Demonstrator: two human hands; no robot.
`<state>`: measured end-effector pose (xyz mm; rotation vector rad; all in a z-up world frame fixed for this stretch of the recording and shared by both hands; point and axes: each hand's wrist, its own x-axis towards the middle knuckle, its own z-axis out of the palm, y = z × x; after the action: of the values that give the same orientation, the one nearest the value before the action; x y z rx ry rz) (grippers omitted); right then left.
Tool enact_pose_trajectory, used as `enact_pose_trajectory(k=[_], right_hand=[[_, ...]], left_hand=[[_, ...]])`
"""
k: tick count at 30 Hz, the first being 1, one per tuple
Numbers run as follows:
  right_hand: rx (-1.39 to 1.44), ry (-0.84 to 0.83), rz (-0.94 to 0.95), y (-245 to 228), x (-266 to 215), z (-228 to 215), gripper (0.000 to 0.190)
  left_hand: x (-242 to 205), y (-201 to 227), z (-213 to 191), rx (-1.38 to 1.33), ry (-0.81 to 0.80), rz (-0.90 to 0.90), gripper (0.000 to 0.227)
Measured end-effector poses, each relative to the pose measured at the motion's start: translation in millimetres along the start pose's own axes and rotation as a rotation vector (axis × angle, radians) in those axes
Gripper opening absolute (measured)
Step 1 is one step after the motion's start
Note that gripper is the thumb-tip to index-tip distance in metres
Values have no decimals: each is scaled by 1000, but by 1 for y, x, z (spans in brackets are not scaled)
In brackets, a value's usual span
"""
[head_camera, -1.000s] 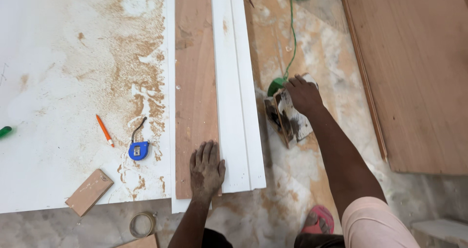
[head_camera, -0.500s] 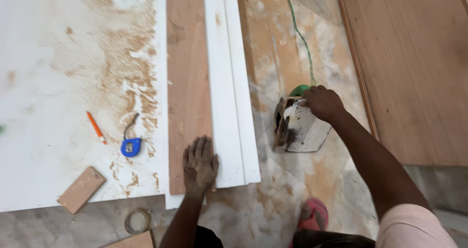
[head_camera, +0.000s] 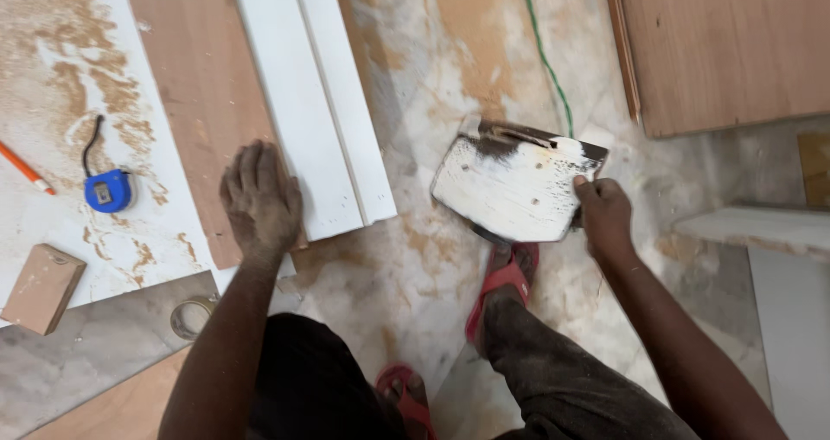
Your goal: The person aligns and fits white and brown wooden strips together on a workbench. They use a hammer to tap the pieces into place, measure with a tape measure, and adjust the alignment of the components.
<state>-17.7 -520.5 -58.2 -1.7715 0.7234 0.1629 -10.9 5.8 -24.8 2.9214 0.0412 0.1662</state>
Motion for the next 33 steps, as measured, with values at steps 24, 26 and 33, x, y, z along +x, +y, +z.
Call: enact_pose_trajectory(k=[24, 26, 33], right_hand=[[-231, -522, 169, -46, 68, 4, 52], [-370, -544, 71, -47, 71, 21, 49], [-591, -460, -277, -20, -42, 2, 38]], left_hand=[[-26, 194, 78, -447, -577, -241, 59], [-16, 206, 118, -509, -660, -567, 73], [-10, 177, 198, -1361, -513, -1215, 78]])
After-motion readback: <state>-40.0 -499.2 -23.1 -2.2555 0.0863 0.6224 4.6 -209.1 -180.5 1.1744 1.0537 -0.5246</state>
